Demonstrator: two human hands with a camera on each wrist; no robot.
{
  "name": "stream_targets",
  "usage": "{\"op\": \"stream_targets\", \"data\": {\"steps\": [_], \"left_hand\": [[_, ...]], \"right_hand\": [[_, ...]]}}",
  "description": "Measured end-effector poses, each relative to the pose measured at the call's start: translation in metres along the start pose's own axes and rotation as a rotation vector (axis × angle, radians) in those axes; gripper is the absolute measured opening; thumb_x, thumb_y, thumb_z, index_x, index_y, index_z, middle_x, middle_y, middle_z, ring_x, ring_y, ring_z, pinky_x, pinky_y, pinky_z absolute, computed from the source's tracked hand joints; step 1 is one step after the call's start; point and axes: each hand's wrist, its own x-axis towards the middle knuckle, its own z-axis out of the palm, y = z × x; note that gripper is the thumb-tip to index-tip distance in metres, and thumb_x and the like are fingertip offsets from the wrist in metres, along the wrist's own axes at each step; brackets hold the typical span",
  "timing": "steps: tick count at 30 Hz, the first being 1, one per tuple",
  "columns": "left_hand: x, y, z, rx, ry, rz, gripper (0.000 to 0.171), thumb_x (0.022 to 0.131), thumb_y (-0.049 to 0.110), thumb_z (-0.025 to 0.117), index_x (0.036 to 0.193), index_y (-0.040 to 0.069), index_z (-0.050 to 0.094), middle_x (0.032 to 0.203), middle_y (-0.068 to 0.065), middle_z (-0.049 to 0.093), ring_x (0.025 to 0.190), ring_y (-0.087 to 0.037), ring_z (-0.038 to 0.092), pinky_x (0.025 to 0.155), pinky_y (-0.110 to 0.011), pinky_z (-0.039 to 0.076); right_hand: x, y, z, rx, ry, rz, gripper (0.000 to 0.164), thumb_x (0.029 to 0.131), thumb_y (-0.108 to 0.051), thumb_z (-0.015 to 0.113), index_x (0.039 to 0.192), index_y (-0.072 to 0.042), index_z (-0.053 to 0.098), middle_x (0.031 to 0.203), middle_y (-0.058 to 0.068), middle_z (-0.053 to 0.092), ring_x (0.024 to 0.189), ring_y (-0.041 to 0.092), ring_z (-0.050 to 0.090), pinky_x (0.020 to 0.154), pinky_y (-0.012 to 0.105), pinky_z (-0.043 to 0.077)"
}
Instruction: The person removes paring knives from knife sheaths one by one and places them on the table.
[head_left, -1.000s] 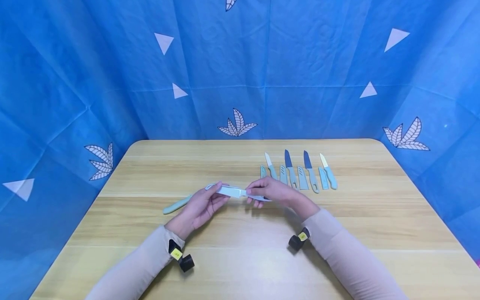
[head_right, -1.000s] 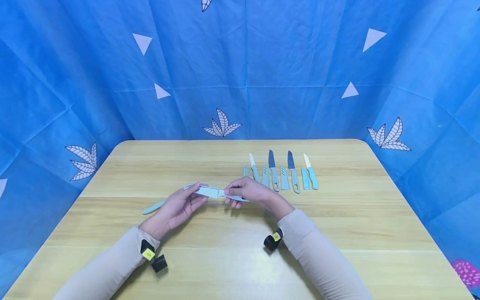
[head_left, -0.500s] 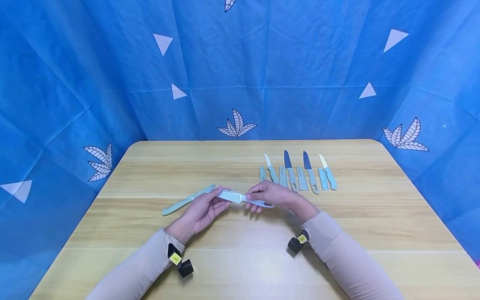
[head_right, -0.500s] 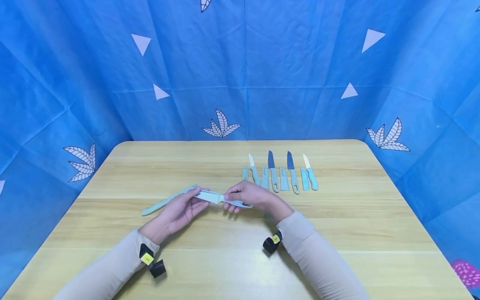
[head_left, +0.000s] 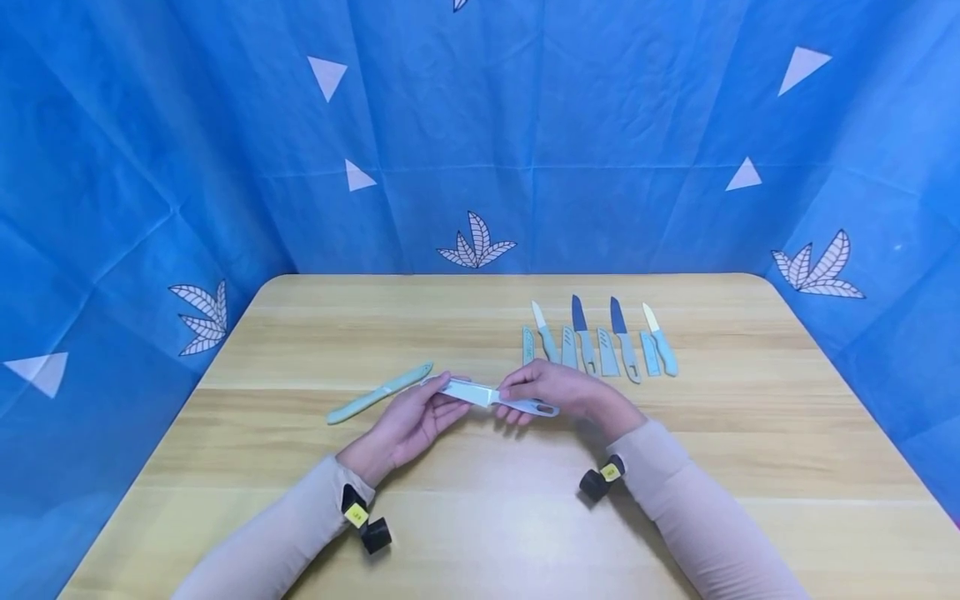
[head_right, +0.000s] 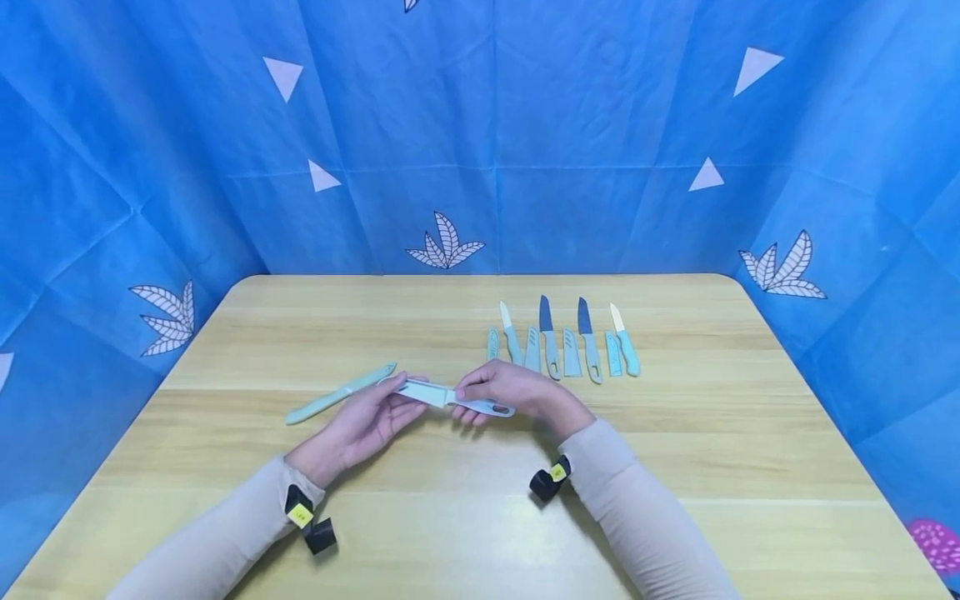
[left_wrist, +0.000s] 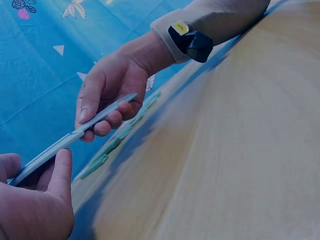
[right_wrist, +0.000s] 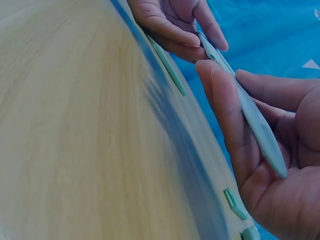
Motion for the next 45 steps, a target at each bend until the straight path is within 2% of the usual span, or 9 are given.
{"op": "stream_targets", "data": {"steps": [10, 14, 22, 33, 45], "left_hand": [[0.002, -0.006, 0.003, -0.032, -0.002, -0.015, 0.037, 0.104, 0.024, 0.049, 0.127, -0.006, 0.051, 0.115, -0.021, 0.066, 0.110, -0.031, 0.064, 0.104, -0.037, 0.047], [0.002, -0.007, 0.004, -0.038, -0.016, -0.015, 0.039, 0.104, 0.024, 0.048, 0.128, -0.007, 0.051, 0.117, -0.023, 0.064, 0.112, -0.032, 0.063, 0.104, -0.037, 0.047], [0.001, -0.008, 0.004, -0.046, -0.035, -0.011, 0.047, 0.105, 0.024, 0.046, 0.136, -0.011, 0.040, 0.117, -0.023, 0.064, 0.114, -0.032, 0.062, 0.105, -0.037, 0.046], [0.001, -0.010, 0.003, -0.039, -0.066, -0.018, 0.046, 0.105, 0.023, 0.046, 0.137, -0.010, 0.041, 0.121, -0.025, 0.062, 0.115, -0.032, 0.061, 0.105, -0.035, 0.045], [0.000, -0.014, -0.001, -0.051, -0.055, -0.023, 0.047, 0.104, 0.021, 0.049, 0.137, -0.010, 0.039, 0.124, -0.024, 0.061, 0.117, -0.032, 0.060, 0.105, -0.035, 0.045]], "right_hand": [[-0.005, 0.003, 0.001, 0.021, -0.070, 0.005, 0.028, 0.099, -0.011, 0.057, 0.117, 0.010, 0.062, 0.099, 0.025, 0.069, 0.080, 0.026, 0.070, 0.077, 0.041, 0.062], [-0.006, 0.003, 0.001, 0.025, -0.073, 0.009, 0.028, 0.099, -0.011, 0.057, 0.116, 0.010, 0.062, 0.100, 0.025, 0.069, 0.079, 0.025, 0.070, 0.075, 0.039, 0.062], [-0.007, 0.002, 0.001, -0.009, -0.058, 0.011, 0.026, 0.098, -0.012, 0.059, 0.114, 0.008, 0.064, 0.097, 0.025, 0.069, 0.078, 0.025, 0.070, 0.075, 0.039, 0.062], [-0.009, 0.002, -0.002, -0.020, -0.077, 0.021, 0.024, 0.097, -0.011, 0.060, 0.112, 0.008, 0.066, 0.093, 0.023, 0.070, 0.075, 0.023, 0.069, 0.073, 0.038, 0.062], [-0.010, 0.000, -0.002, -0.059, -0.092, 0.034, 0.024, 0.098, -0.009, 0.059, 0.113, 0.008, 0.066, 0.093, 0.024, 0.070, 0.075, 0.025, 0.070, 0.073, 0.038, 0.062]]}}
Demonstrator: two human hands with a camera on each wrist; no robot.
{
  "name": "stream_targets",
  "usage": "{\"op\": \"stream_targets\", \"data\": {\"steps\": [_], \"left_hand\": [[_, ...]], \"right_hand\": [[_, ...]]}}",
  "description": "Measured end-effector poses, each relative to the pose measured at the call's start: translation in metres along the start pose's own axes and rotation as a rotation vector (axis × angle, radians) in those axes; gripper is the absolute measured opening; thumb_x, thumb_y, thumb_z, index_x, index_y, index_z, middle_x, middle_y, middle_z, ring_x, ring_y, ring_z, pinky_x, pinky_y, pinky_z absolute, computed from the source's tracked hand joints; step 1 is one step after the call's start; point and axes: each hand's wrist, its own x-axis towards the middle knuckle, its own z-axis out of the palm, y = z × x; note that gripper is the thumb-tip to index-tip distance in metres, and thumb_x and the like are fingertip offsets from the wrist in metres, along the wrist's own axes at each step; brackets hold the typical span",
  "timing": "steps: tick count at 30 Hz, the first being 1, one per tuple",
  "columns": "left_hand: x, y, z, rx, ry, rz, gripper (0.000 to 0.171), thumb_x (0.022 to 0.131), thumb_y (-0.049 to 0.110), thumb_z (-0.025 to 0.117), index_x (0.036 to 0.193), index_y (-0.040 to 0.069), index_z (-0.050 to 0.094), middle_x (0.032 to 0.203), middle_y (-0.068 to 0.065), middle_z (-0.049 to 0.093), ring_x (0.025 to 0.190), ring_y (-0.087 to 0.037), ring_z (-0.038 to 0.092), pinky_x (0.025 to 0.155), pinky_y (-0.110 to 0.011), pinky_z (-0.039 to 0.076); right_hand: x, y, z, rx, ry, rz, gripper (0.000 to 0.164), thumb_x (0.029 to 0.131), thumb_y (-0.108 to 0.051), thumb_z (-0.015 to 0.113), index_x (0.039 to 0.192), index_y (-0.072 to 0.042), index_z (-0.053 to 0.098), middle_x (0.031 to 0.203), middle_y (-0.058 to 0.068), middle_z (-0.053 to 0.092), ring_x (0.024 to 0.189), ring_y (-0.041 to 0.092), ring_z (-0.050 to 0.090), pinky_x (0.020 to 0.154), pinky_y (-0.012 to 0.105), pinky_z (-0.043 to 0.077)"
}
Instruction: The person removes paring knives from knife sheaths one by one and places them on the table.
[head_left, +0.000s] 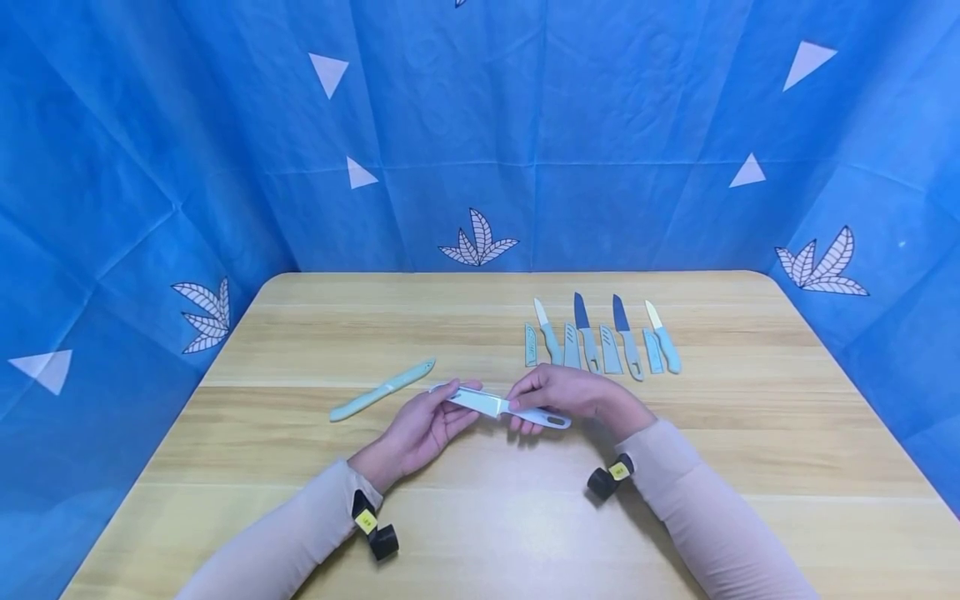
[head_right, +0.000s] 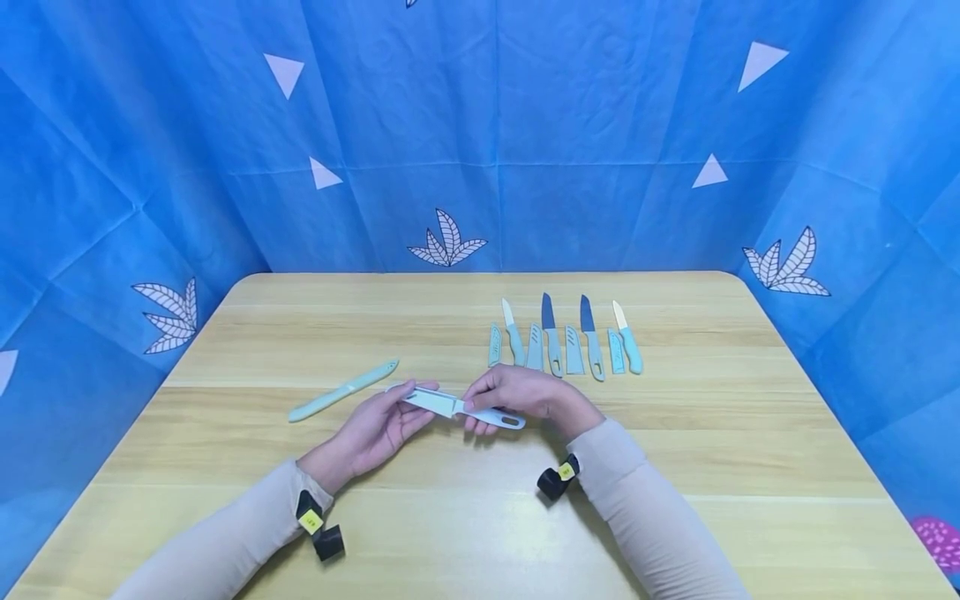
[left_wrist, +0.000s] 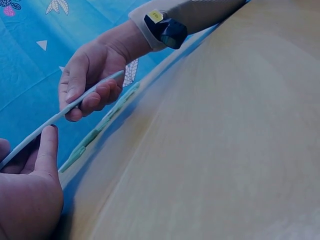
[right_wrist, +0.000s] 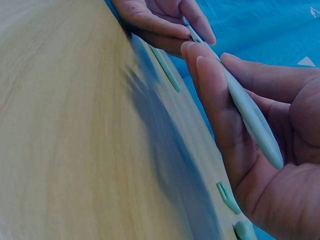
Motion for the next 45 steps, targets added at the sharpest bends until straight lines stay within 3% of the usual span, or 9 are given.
{"op": "stream_targets", "data": {"steps": [37, 45], "left_hand": [[0.0000, -0.0019, 0.0006, 0.003, 0.012, 0.004, 0.050, 0.104, 0.022, 0.050, 0.139, -0.010, 0.038, 0.128, -0.026, 0.057, 0.118, -0.032, 0.059, 0.105, -0.034, 0.045], [0.0007, -0.0019, -0.0019, -0.003, -0.014, 0.004, 0.049, 0.103, 0.021, 0.050, 0.138, -0.011, 0.039, 0.127, -0.027, 0.058, 0.118, -0.032, 0.059, 0.105, -0.034, 0.045]], "right_hand": [[-0.0040, 0.0037, -0.0049, 0.014, 0.004, 0.015, 0.020, 0.096, -0.007, 0.061, 0.110, 0.006, 0.068, 0.092, 0.025, 0.070, 0.075, 0.025, 0.070, 0.072, 0.039, 0.063], [-0.0058, 0.0041, -0.0070, -0.002, -0.009, 0.008, 0.022, 0.096, -0.008, 0.060, 0.111, 0.008, 0.066, 0.092, 0.026, 0.070, 0.075, 0.025, 0.070, 0.071, 0.037, 0.063]]}}
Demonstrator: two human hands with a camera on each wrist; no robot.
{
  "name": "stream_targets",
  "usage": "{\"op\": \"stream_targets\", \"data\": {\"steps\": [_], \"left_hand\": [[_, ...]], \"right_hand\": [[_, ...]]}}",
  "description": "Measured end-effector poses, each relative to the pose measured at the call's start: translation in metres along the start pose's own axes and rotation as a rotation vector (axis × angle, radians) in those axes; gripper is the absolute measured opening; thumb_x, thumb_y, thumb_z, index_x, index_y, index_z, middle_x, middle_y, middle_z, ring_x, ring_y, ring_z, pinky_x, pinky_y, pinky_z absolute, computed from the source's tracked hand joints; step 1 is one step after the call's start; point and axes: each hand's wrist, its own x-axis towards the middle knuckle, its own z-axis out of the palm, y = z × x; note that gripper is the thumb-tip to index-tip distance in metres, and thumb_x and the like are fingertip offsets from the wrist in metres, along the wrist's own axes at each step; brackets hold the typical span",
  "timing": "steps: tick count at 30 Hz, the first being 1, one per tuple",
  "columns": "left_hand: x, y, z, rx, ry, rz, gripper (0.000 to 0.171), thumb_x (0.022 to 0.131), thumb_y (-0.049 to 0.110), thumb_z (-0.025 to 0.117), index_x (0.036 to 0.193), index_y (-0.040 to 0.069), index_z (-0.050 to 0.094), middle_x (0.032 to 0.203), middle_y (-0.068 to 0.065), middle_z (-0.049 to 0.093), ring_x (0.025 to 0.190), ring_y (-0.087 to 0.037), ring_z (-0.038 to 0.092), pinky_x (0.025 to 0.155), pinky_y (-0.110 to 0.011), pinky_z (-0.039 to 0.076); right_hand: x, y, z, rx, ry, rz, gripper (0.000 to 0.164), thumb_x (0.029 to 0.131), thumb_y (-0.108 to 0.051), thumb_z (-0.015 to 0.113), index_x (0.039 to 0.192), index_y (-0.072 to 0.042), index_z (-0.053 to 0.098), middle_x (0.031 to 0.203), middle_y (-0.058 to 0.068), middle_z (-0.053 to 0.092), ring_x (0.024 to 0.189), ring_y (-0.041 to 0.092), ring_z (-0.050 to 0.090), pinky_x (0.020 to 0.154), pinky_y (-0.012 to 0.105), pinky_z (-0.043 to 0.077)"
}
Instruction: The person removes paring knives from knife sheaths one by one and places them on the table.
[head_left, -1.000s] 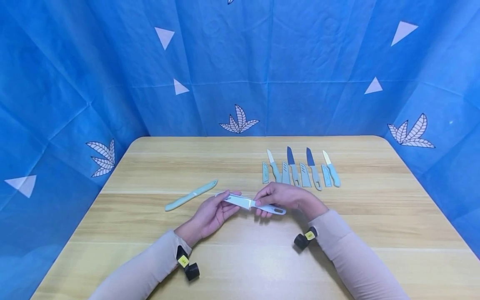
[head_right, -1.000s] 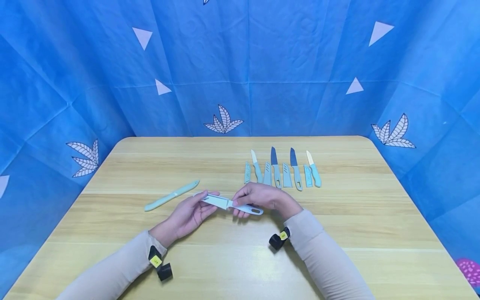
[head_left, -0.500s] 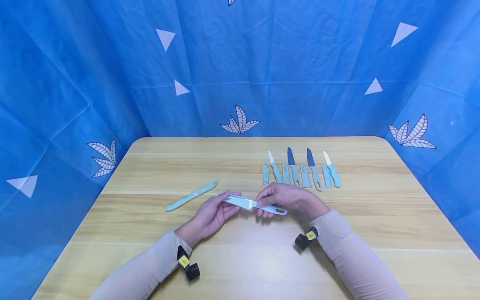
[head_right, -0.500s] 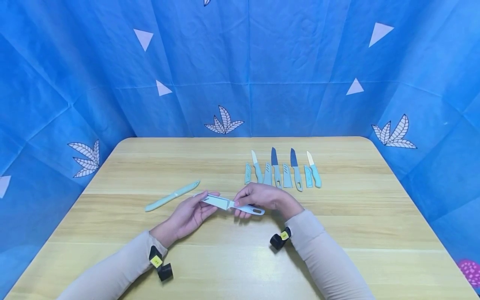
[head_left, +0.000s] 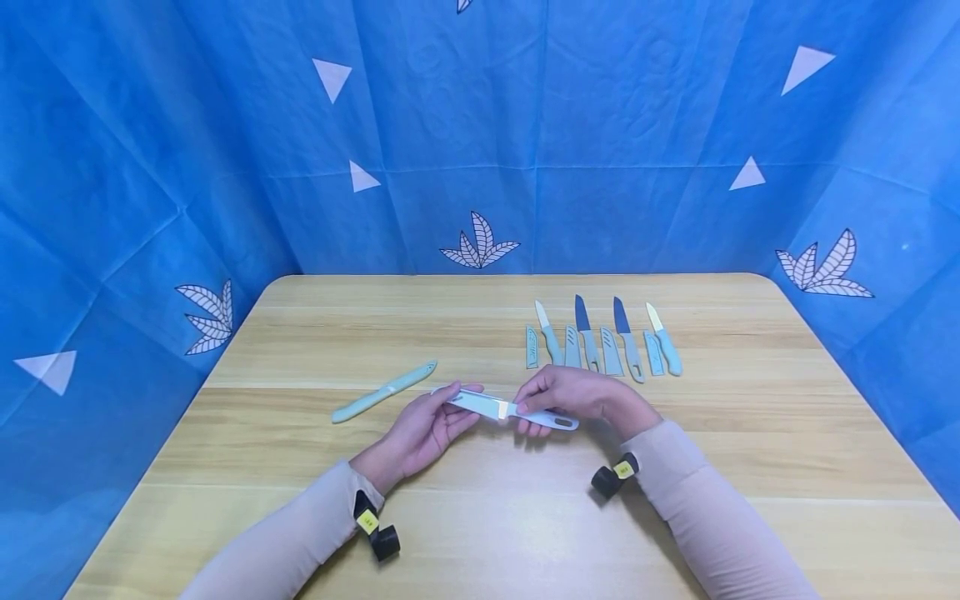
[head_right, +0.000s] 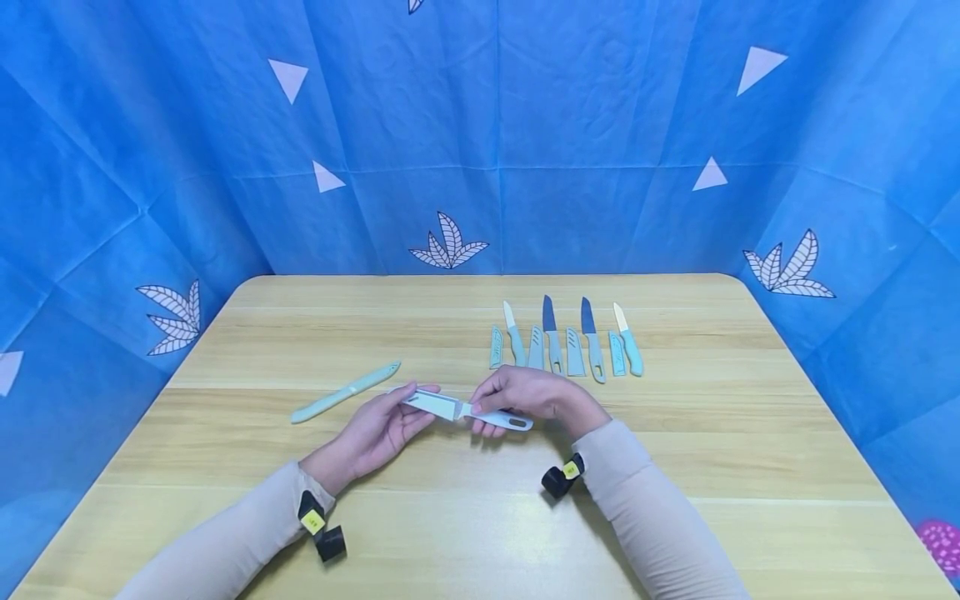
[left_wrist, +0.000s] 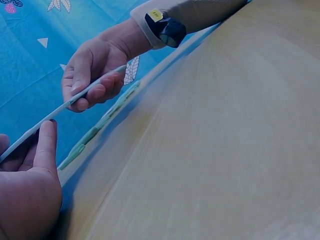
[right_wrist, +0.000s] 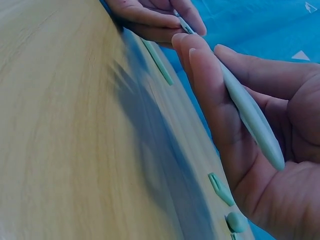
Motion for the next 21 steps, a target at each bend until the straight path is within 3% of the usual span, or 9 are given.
{"op": "stream_targets", "data": {"steps": [21], "left_hand": [[-0.0016, 0.0013, 0.0029, 0.014, -0.003, 0.009, 0.048, 0.103, 0.018, 0.050, 0.139, -0.011, 0.036, 0.125, -0.024, 0.061, 0.114, -0.031, 0.062, 0.103, -0.034, 0.047]], "right_hand": [[-0.0102, 0.0004, -0.0046, -0.030, -0.012, 0.004, 0.025, 0.096, -0.011, 0.061, 0.112, 0.008, 0.066, 0.095, 0.026, 0.070, 0.077, 0.025, 0.070, 0.072, 0.036, 0.062]]}}
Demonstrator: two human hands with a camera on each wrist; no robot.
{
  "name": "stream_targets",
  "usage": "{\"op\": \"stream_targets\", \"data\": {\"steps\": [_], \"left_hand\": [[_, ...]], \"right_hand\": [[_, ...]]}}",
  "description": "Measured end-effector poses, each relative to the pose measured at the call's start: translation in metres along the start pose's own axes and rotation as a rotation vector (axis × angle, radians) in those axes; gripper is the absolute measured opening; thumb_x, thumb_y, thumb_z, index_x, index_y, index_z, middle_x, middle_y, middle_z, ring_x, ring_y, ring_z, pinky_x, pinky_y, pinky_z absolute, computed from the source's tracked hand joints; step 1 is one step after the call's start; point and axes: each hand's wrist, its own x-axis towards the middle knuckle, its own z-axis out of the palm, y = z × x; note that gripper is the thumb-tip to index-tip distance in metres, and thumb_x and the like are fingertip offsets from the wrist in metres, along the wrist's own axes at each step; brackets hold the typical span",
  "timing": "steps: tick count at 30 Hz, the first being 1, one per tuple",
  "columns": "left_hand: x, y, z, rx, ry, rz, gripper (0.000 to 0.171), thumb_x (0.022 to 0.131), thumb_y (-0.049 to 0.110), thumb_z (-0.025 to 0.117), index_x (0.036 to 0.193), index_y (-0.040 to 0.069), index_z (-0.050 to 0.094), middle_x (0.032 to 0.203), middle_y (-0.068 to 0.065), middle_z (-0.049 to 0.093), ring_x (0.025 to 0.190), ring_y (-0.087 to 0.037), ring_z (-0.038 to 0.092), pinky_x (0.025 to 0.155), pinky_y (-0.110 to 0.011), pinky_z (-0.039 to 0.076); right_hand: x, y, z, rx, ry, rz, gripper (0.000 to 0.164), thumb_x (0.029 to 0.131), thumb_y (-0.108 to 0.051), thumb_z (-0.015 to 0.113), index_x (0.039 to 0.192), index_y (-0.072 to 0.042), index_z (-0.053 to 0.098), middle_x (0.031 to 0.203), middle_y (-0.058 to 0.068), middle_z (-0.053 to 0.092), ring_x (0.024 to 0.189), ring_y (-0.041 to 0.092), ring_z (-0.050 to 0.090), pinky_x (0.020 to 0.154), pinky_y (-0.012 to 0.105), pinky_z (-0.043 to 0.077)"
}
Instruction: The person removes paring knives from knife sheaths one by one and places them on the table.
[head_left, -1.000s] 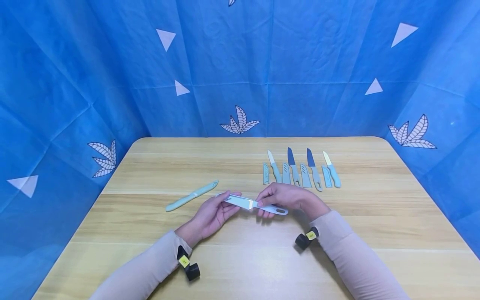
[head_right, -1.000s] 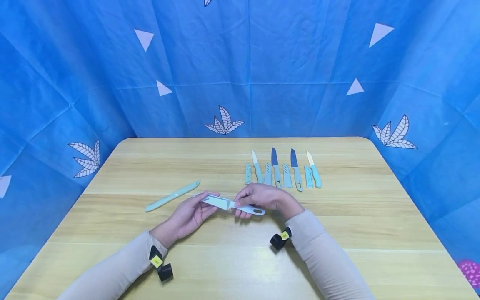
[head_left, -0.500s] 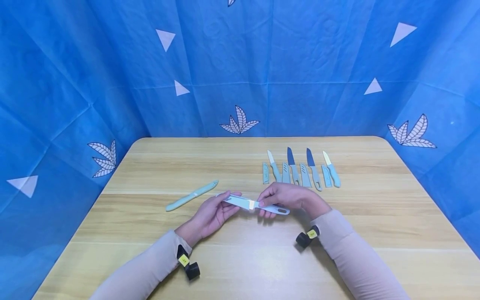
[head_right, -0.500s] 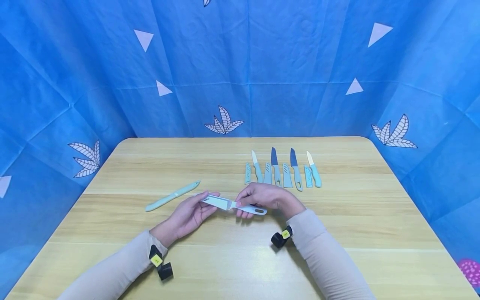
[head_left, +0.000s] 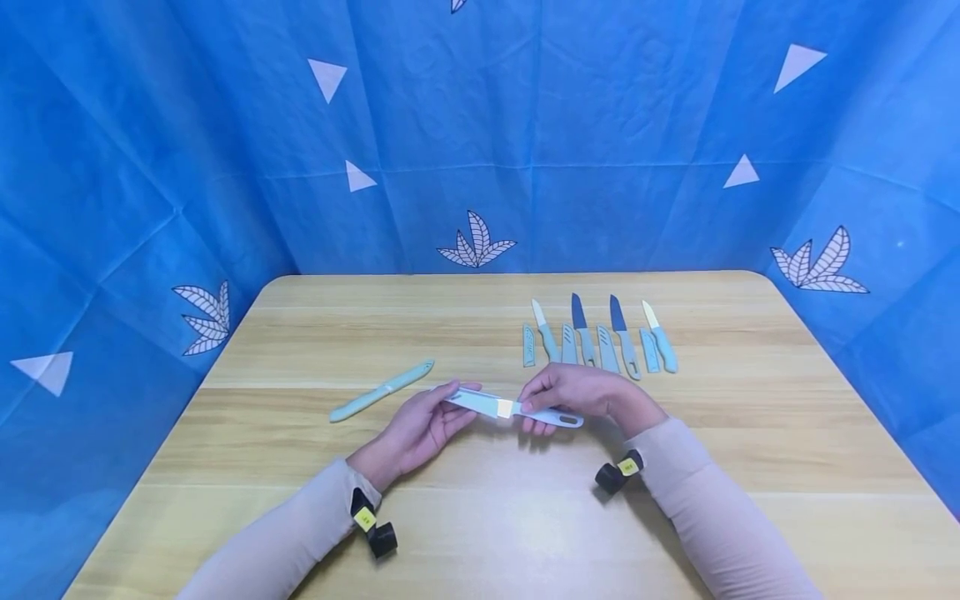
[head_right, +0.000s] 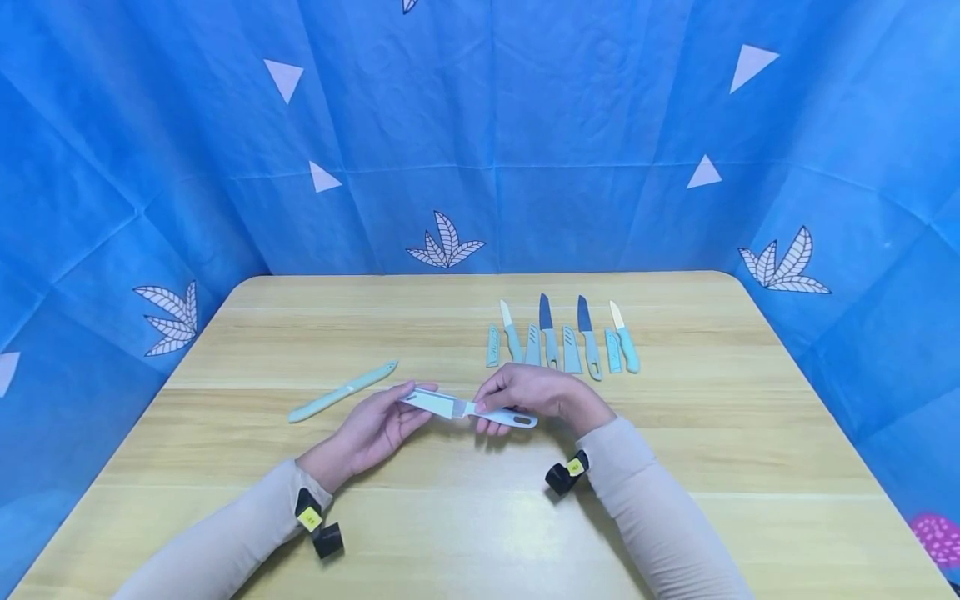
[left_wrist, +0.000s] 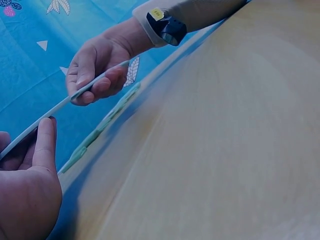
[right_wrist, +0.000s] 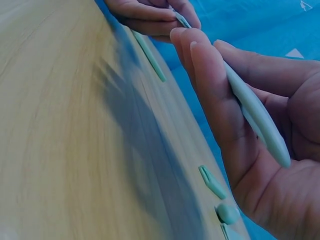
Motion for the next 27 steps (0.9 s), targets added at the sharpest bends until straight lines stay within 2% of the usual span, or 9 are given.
{"op": "stream_targets", "data": {"steps": [6, 16, 27], "left_hand": [[-0.0009, 0.0015, -0.0007, -0.009, 0.000, -0.004, 0.048, 0.103, 0.017, 0.050, 0.139, -0.011, 0.035, 0.124, -0.023, 0.061, 0.113, -0.030, 0.062, 0.103, -0.034, 0.047], [-0.0033, 0.0048, -0.0024, -0.004, -0.005, 0.004, 0.048, 0.103, 0.017, 0.052, 0.138, -0.010, 0.036, 0.125, -0.021, 0.062, 0.115, -0.030, 0.061, 0.104, -0.035, 0.046], [-0.0041, 0.0085, -0.0040, 0.000, -0.021, 0.009, 0.039, 0.102, 0.018, 0.052, 0.131, -0.010, 0.049, 0.125, -0.025, 0.060, 0.115, -0.032, 0.061, 0.105, -0.036, 0.045]], "right_hand": [[-0.0022, 0.0001, -0.0009, -0.014, -0.004, -0.006, 0.020, 0.097, -0.010, 0.060, 0.108, 0.005, 0.069, 0.095, 0.027, 0.069, 0.076, 0.025, 0.070, 0.071, 0.035, 0.062], [-0.0057, 0.0018, -0.0020, -0.033, -0.009, -0.020, 0.025, 0.097, -0.011, 0.060, 0.110, 0.010, 0.066, 0.095, 0.026, 0.070, 0.078, 0.027, 0.070, 0.072, 0.035, 0.062], [-0.0091, 0.0032, -0.0035, -0.048, 0.002, -0.016, 0.024, 0.097, -0.013, 0.060, 0.111, 0.006, 0.067, 0.096, 0.025, 0.070, 0.080, 0.029, 0.070, 0.073, 0.037, 0.062]]}}
